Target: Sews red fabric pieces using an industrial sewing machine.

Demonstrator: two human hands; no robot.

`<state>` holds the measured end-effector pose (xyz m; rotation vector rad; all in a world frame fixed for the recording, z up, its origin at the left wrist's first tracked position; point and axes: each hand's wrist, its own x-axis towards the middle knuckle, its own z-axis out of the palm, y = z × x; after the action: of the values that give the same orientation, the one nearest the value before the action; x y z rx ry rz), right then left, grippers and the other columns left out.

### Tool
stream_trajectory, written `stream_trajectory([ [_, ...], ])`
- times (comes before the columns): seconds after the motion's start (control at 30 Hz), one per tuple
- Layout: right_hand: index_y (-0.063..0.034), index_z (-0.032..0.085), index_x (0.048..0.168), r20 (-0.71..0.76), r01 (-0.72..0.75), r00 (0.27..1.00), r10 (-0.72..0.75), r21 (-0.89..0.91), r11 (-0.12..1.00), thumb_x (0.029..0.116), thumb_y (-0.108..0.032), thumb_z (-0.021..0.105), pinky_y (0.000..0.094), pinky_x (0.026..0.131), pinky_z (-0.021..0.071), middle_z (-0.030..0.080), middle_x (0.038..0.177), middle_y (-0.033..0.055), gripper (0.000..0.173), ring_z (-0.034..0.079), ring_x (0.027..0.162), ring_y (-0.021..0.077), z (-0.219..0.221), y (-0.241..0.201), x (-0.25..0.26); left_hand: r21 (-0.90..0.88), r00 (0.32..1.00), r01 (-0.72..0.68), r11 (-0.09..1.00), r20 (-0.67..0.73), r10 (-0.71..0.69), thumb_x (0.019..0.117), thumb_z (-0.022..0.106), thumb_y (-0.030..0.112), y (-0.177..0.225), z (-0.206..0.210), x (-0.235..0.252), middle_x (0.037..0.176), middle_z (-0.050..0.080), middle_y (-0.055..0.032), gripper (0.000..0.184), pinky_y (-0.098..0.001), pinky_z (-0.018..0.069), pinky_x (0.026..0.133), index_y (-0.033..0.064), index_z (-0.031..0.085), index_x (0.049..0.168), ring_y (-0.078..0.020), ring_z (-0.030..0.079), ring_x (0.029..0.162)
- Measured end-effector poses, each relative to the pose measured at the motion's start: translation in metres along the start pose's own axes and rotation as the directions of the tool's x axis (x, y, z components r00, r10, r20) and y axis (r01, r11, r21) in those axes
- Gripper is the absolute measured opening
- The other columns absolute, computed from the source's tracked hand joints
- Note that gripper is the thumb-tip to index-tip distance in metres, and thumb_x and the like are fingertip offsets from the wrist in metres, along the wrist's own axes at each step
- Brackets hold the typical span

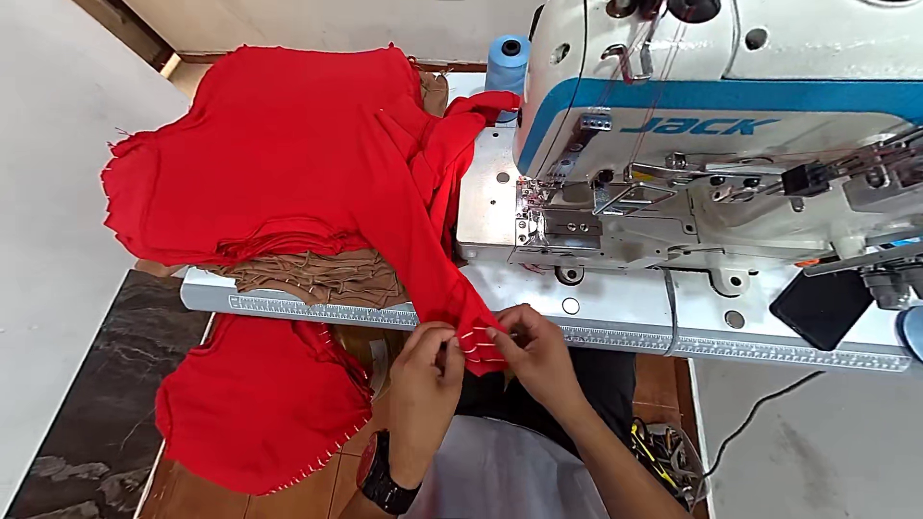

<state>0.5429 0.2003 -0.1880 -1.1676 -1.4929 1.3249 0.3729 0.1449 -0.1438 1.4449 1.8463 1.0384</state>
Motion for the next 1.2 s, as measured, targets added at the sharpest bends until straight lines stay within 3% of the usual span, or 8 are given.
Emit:
stream_trajectory([
  [0.13, -0.0114, 0.067, 0.104, -0.023, 0.164, 0.979, -0.201, -0.492, 0.855, 0.0854, -0.015, 0.073, 0.0324, 0.057, 0.0593, 0.070, 0.090, -0.0022, 0.020, 0.067, 0.070, 0.0094, 0.011, -0.011, 0.007, -0.215, 0.994, 0.105, 0.971, 0.022, -0.103, 0.0909, 0.063, 0.003, 0.006, -0.001, -0.006, 0.076, 0.075, -0.0001, 0.009, -0.0283, 0.0637, 0.059, 0.0080, 0.065, 0.098, -0.0123, 0.073, 0.064],
  [0.37, -0.0086, 0.069, 0.094, -0.072, 0.180, 0.952, -0.298, -0.654, 0.735, 0.0761, -0.004, 0.078, 0.0402, 0.053, 0.0551, 0.067, 0.090, 0.0052, 0.021, 0.065, 0.069, 0.0196, 0.009, -0.017, 0.017, 0.341, 0.936, 0.067, 0.938, -0.346, 0.059, 0.0826, 0.072, 0.009, -0.017, -0.024, 0.003, 0.070, 0.061, -0.0041, 0.010, -0.0391, 0.0491, 0.048, 0.0066, 0.063, 0.081, -0.0168, 0.057, 0.055],
  [0.43, -0.0104, 0.065, 0.093, -0.133, 0.148, 0.966, -0.222, -0.419, 0.896, 0.0777, -0.001, 0.075, 0.0302, 0.054, 0.0565, 0.064, 0.095, 0.0029, 0.020, 0.064, 0.071, 0.0130, 0.010, -0.008, 0.012, -0.080, 0.909, 0.093, 0.992, -0.401, -0.117, 0.0827, 0.068, -0.001, -0.022, -0.033, 0.012, 0.072, 0.057, 0.0012, 0.018, -0.0244, 0.0473, 0.050, 0.0099, 0.054, 0.082, -0.0074, 0.054, 0.057],
  [0.5, -0.0115, 0.063, 0.091, -0.177, -0.025, 0.983, 0.042, 0.095, 0.995, 0.0819, 0.003, 0.070, 0.0292, 0.062, 0.0585, 0.064, 0.093, 0.0025, 0.019, 0.065, 0.077, 0.0134, 0.019, -0.007, 0.008, -0.714, 0.888, 0.175, 0.678, -0.183, -0.422, 0.0912, 0.054, -0.013, -0.015, -0.039, 0.018, 0.085, 0.063, 0.0000, 0.026, -0.0300, 0.0604, 0.071, 0.0131, 0.055, 0.090, -0.0103, 0.064, 0.075],
  [0.6, -0.0104, 0.061, 0.091, 0.092, -0.315, 0.907, 0.412, 0.796, 0.516, 0.0960, 0.006, 0.057, 0.0330, 0.083, 0.0610, 0.069, 0.093, 0.0073, 0.017, 0.070, 0.087, 0.0146, 0.023, -0.025, 0.013, -0.952, 0.854, 0.245, 0.182, 0.123, -0.506, 0.1028, 0.043, -0.004, -0.006, -0.043, 0.020, 0.099, 0.073, -0.0091, 0.030, -0.0382, 0.0624, 0.085, 0.0100, 0.069, 0.105, -0.0186, 0.073, 0.090],
  [0.67, -0.0084, 0.067, 0.097, 0.269, -0.371, 0.886, 0.377, 0.899, 0.231, 0.0991, -0.001, 0.059, 0.0346, 0.088, 0.0606, 0.072, 0.101, 0.0139, 0.011, 0.073, 0.093, 0.0192, 0.017, -0.028, 0.018, -0.860, 0.927, 0.214, 0.463, 0.029, -0.375, 0.0980, 0.056, -0.001, -0.007, -0.041, 0.015, 0.102, 0.073, -0.0073, 0.022, -0.0330, 0.0621, 0.081, 0.0095, 0.073, 0.106, -0.0146, 0.072, 0.089],
  [0.8, -0.0127, 0.076, 0.110, 0.130, -0.219, 0.974, 0.186, 0.750, 0.624, 0.0966, -0.015, 0.070, 0.0304, 0.081, 0.0612, 0.074, 0.100, 0.0080, 0.015, 0.071, 0.088, 0.0115, 0.020, -0.026, 0.021, -0.287, 0.975, -0.114, 0.951, -0.214, 0.052, 0.0912, 0.076, 0.017, -0.011, -0.037, 0.013, 0.096, 0.075, 0.0015, 0.008, -0.0250, 0.0624, 0.070, 0.0145, 0.078, 0.099, -0.0105, 0.071, 0.081],
  [1.2, -0.0112, 0.064, 0.122, 0.522, 0.075, 0.840, -0.148, 0.158, 0.984, 0.1025, -0.021, 0.060, 0.0204, 0.060, 0.0523, 0.063, 0.083, -0.0004, 0.022, 0.059, 0.069, 0.0067, -0.014, -0.027, 0.078, -0.848, 0.988, 0.139, 0.512, 0.086, -0.126, 0.0943, 0.074, 0.022, -0.035, -0.061, 0.027, 0.104, 0.073, -0.0027, 0.021, -0.0298, 0.0615, 0.083, 0.0171, 0.074, 0.115, -0.0095, 0.071, 0.091],
])
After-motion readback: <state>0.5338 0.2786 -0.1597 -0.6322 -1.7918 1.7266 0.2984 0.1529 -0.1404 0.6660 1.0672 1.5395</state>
